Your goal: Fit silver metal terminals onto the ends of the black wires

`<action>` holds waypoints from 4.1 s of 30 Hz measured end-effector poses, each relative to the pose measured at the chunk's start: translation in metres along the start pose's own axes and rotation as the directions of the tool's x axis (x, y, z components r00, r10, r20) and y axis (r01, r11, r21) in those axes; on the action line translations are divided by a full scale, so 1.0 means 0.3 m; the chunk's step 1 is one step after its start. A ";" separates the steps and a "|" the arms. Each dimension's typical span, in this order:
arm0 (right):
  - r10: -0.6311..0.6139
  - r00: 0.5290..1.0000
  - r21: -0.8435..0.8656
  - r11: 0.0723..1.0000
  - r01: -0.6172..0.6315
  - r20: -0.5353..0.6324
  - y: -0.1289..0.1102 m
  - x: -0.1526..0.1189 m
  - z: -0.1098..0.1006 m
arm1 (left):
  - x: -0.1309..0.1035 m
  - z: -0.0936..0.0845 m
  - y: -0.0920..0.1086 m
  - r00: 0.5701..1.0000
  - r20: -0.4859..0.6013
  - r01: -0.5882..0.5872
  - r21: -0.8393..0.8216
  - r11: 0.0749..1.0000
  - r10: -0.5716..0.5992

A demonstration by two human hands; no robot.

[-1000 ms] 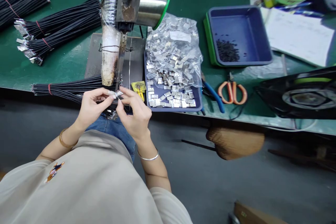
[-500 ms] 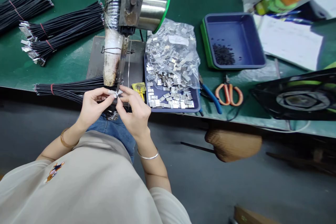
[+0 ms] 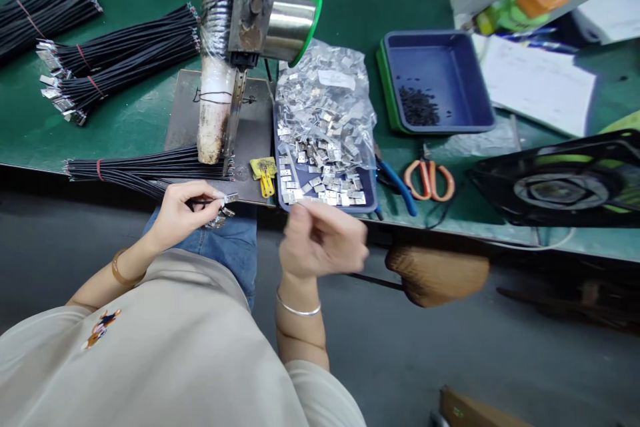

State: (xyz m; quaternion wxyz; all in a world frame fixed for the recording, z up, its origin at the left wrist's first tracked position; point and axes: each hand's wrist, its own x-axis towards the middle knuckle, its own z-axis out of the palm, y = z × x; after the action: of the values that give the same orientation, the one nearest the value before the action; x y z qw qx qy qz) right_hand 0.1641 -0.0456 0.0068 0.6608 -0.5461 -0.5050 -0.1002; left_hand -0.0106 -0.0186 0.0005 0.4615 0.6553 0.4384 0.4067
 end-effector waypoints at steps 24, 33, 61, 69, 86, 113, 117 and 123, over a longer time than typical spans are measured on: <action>0.233 0.812 -0.534 0.838 0.110 0.535 0.265 0.129 -0.035 | 0.070 -0.056 -0.102 0.880 0.164 -0.430 0.675 0.599 0.447; 0.137 0.948 -0.050 0.990 -0.128 0.288 -0.017 -0.011 -0.010 | 0.040 -0.064 -0.051 0.820 0.006 -0.523 0.414 0.744 0.573; 0.217 0.809 0.048 0.956 -0.289 0.547 -0.021 -0.104 0.042 | 0.038 -0.052 -0.045 0.933 0.178 -0.356 0.327 0.875 0.313; 0.154 0.829 0.034 0.978 -0.204 0.538 -0.034 -0.115 0.041 | 0.035 -0.044 -0.064 0.909 0.234 -0.411 0.367 0.835 0.345; 0.219 0.876 0.037 0.965 -0.259 0.429 -0.042 -0.145 0.043 | 0.035 -0.047 -0.038 0.989 0.097 -0.113 -0.035 0.993 0.116; -0.170 0.892 0.058 0.985 0.160 0.419 0.006 -0.128 0.066 | 0.067 -0.021 -0.012 0.999 -0.008 0.052 -0.091 0.994 -0.053; -0.205 0.889 0.011 0.975 0.220 0.409 0.010 -0.123 0.074 | 0.070 -0.009 -0.007 0.993 -0.081 0.079 -0.052 0.996 -0.083; -0.276 0.886 0.009 0.956 0.294 0.373 0.014 -0.110 0.095 | 0.072 0.007 0.003 0.984 -0.148 0.090 -0.096 0.991 -0.104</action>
State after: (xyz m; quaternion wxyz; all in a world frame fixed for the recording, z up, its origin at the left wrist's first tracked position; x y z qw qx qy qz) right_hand 0.1355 -0.0344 -0.0244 0.5187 -0.4906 -0.6925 -0.1035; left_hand -0.0023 0.0012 0.0038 0.4744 0.5790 0.4853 0.4518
